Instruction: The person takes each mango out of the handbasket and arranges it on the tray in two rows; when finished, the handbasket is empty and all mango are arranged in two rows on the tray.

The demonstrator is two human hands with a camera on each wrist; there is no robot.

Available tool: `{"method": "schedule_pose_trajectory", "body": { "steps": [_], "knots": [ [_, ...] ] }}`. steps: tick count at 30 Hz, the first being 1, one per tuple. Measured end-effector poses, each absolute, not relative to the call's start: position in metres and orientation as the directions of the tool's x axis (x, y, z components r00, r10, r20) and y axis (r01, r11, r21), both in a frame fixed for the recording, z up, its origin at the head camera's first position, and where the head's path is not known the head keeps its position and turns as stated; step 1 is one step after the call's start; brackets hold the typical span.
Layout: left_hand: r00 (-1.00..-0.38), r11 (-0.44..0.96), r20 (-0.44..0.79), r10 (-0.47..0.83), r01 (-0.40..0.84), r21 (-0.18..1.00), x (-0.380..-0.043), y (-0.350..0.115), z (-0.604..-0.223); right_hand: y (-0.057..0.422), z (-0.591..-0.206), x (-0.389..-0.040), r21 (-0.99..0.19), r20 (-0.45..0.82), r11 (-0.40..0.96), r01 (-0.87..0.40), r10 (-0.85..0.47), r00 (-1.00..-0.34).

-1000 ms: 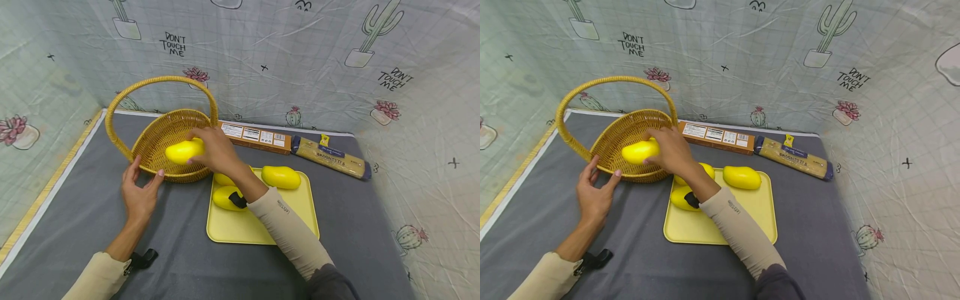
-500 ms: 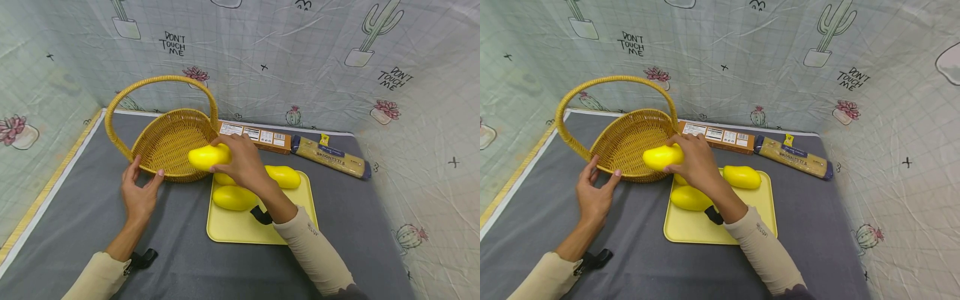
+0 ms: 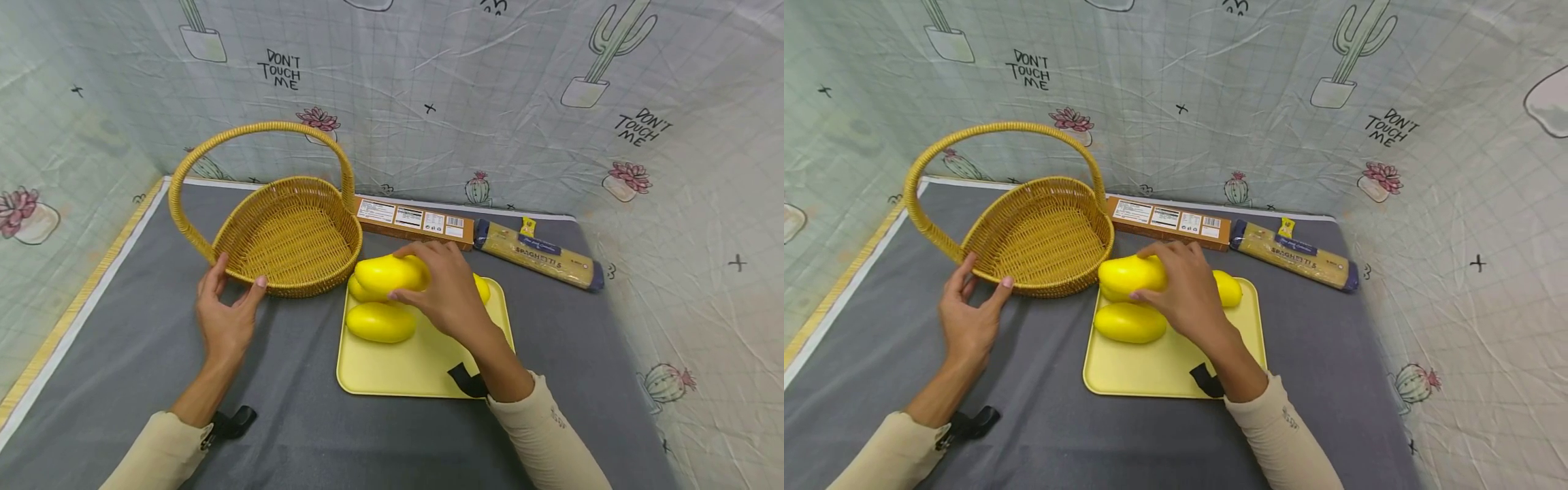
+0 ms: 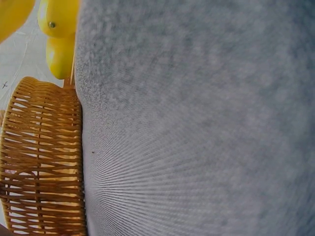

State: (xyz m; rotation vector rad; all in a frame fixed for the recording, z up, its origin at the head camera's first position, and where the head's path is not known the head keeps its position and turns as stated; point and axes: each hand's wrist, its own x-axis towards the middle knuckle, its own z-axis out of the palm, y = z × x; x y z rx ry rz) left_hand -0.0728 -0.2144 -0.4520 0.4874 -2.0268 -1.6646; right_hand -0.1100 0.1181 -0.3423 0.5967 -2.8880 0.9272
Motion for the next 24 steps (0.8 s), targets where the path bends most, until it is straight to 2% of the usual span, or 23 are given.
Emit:
{"method": "schedule_pose_trajectory", "body": {
  "steps": [16, 24],
  "knots": [
    [-0.829, 0.205, 0.127, -0.544, 0.016, 0.979, -0.074, -0.212, -0.449, 0.176, -0.373, -0.072, -0.530, 0.065, 0.825, -0.197, -0.192, -0.979],
    [-0.825, 0.197, 0.123, -0.552, 0.015, 0.980, -0.073, -0.212, -0.448, 0.197, -0.388, -0.059, -0.499, 0.045, 0.854, -0.150, -0.147, -0.988]
  ]
}}
